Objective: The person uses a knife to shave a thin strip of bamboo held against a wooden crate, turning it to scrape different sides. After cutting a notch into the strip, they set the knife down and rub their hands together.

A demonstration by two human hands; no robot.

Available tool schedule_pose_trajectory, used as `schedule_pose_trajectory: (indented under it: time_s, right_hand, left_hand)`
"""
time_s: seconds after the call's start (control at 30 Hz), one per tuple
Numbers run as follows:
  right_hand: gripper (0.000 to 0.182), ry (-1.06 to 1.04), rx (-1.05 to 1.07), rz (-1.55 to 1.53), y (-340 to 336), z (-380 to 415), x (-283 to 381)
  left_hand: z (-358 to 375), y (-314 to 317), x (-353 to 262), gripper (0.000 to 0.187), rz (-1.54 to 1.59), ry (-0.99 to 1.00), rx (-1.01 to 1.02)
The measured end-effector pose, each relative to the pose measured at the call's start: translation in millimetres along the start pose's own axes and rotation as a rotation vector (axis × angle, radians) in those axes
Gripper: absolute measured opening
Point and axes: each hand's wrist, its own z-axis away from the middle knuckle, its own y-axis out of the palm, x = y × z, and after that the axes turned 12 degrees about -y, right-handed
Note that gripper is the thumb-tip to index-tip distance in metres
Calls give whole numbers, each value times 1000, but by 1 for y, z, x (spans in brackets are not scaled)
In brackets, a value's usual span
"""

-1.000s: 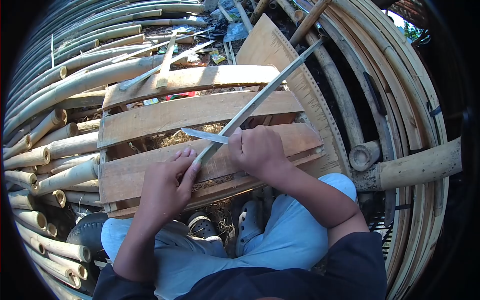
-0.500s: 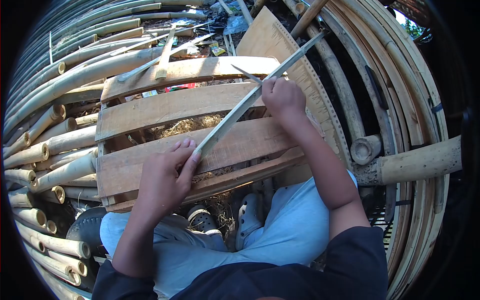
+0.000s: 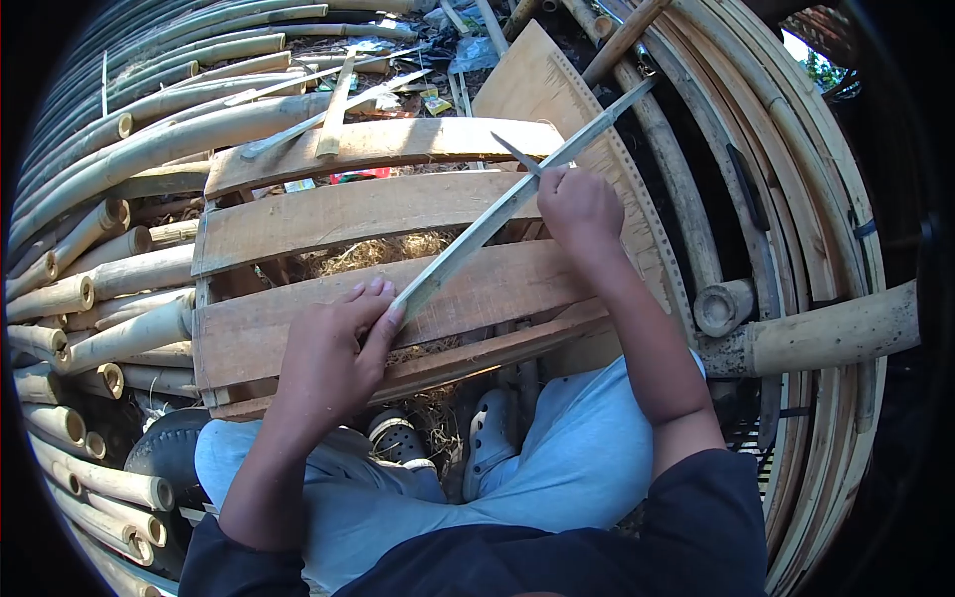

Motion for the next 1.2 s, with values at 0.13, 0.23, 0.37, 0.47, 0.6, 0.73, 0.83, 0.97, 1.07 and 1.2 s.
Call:
schedule_pose_trajectory:
  time_s: [0.13,0.23,0.37,0.47,0.6,0.73,0.83,0.97,1.07,1.2]
  right_hand:
    - [48,-245,229,-34,-22,35,37]
    - [48,56,-45,57,10,-22,-44]
    - [48,91,-37,62,5,-18,-38]
    - [48,-90,35,-14,-1,11,0]
    - [50,-4,-23,-49,15,-27,-61]
    - [51,103,-147,48,11,-22,-45]
    - [52,-157,8,-18,9,-2,-16]
    - [50,11,-120,49,33,-41,-97]
    - [49,50,-174,66,23,-36,-70]
    - [50,-252,59,7,14,-16,-44]
  left_hand:
    - [1,2,1,27,-32,60,7]
    - [0,8,6,22,-35,116,-94]
    - [1,0,1,27,-53,35,-23]
    - [-2,-2,2,27,14,14,15]
    - [1,1,2,26,-41,38,-1]
    - [1,-2,3,26,-18,40,-18]
    - [0,-2,6,26,-11,66,-17]
    - [2,2,5,26,-50,81,-35]
    - [0,-1,3,25,-38,57,-42]
    - [-2,-2,6,23,-35,105,-57]
